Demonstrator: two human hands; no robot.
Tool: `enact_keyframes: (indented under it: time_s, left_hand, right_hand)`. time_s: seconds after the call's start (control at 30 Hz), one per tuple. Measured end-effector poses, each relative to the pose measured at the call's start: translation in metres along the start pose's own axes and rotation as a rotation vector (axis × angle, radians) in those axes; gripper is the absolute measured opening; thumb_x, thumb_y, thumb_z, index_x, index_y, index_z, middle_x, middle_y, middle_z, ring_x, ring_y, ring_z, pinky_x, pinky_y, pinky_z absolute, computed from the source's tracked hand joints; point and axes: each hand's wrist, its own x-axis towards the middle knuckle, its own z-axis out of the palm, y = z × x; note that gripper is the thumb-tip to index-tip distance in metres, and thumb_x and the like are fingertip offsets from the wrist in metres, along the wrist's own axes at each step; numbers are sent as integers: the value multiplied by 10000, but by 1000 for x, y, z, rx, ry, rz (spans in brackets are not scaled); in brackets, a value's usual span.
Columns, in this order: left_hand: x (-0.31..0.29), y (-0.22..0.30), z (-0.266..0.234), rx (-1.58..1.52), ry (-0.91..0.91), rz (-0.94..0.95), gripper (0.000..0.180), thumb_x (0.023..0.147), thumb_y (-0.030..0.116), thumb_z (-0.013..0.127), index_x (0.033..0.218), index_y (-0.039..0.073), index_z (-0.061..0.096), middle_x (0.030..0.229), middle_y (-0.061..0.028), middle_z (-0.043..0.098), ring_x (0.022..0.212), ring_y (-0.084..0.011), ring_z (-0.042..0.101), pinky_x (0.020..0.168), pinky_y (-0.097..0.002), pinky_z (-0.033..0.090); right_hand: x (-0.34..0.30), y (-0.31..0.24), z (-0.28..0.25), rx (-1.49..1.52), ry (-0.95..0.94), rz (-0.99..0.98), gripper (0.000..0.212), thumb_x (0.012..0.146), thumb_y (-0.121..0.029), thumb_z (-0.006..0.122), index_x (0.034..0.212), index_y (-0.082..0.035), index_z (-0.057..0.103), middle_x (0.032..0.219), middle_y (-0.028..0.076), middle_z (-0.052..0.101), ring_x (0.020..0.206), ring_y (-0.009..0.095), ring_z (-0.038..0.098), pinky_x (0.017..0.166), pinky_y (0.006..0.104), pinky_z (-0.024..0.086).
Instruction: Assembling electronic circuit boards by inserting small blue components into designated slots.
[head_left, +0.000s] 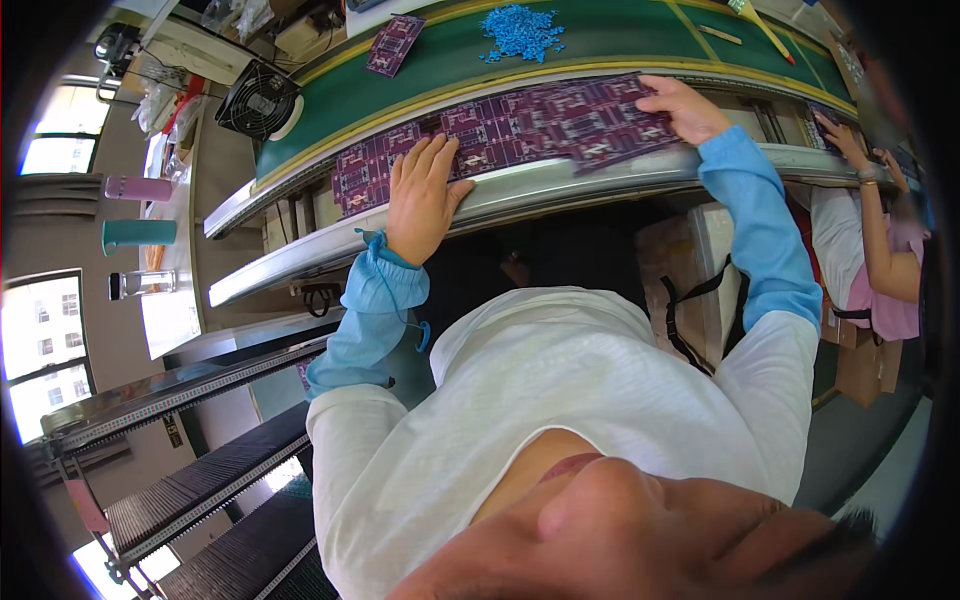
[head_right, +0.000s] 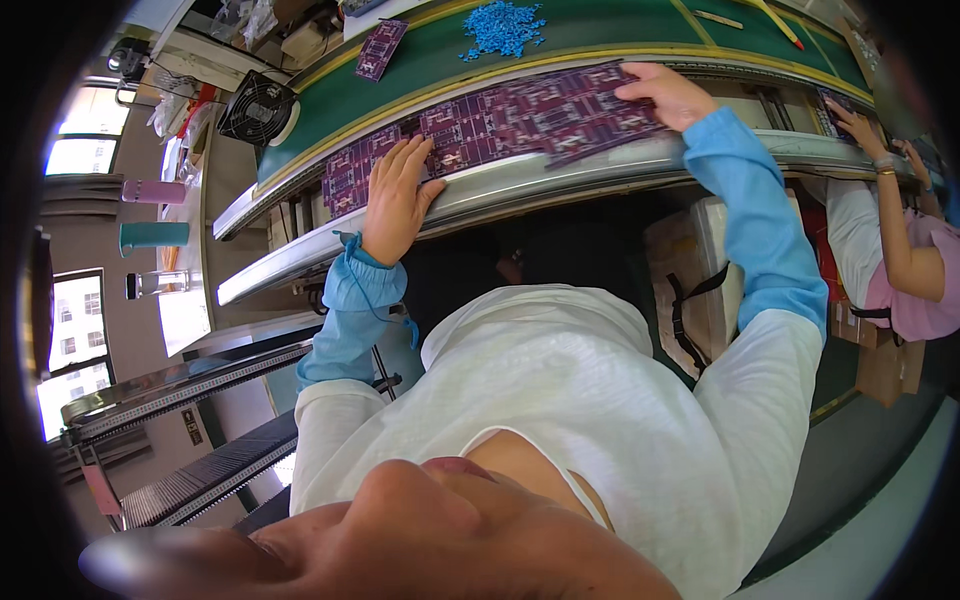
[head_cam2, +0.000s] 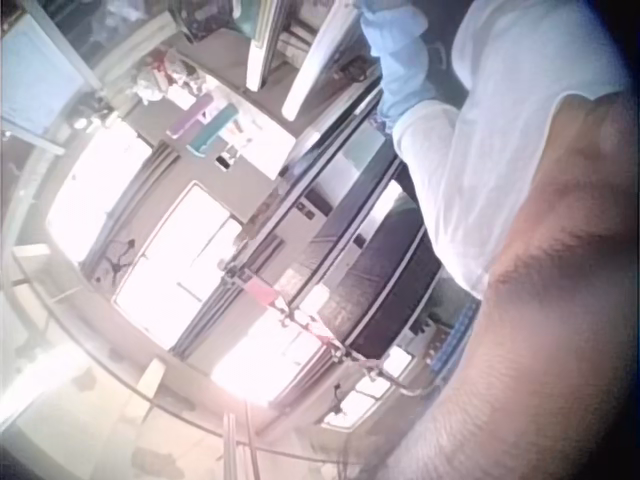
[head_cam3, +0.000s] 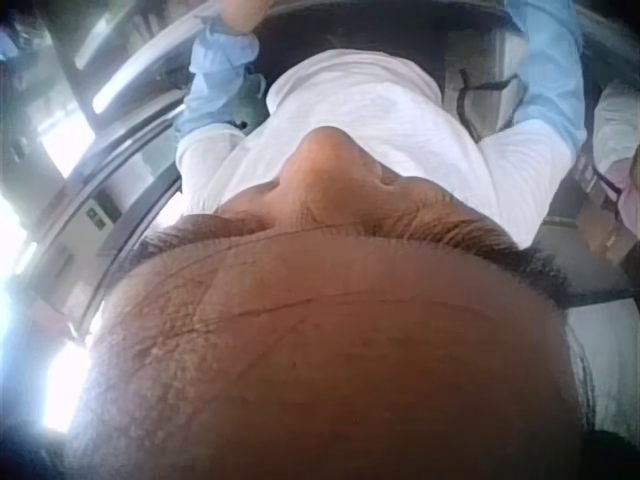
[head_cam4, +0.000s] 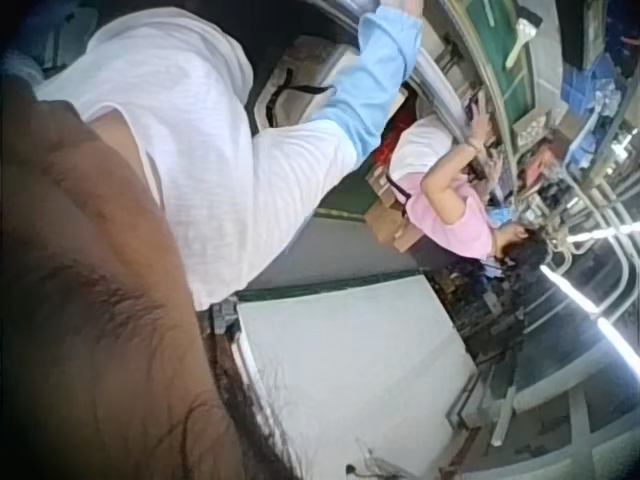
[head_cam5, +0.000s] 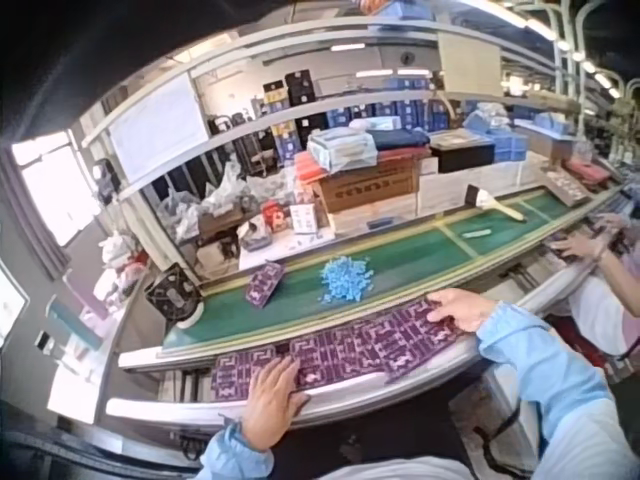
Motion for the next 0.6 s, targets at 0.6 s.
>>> enact_keyframes:
  time_s: [0.6]
  left_hand:
    - [82, 114, 77, -117, -136, 366, 821, 872, 412, 749, 1527, 27, 438, 1542, -183, 485, 1459, -368, 425, 1184, -524, 368]
  right_hand:
    - [-34, -17, -104, -85, 205, 88, 764, 917, -107, 754, 1580, -19, 383, 1506, 118, 550, 1339, 225, 535, 1121, 404, 384]
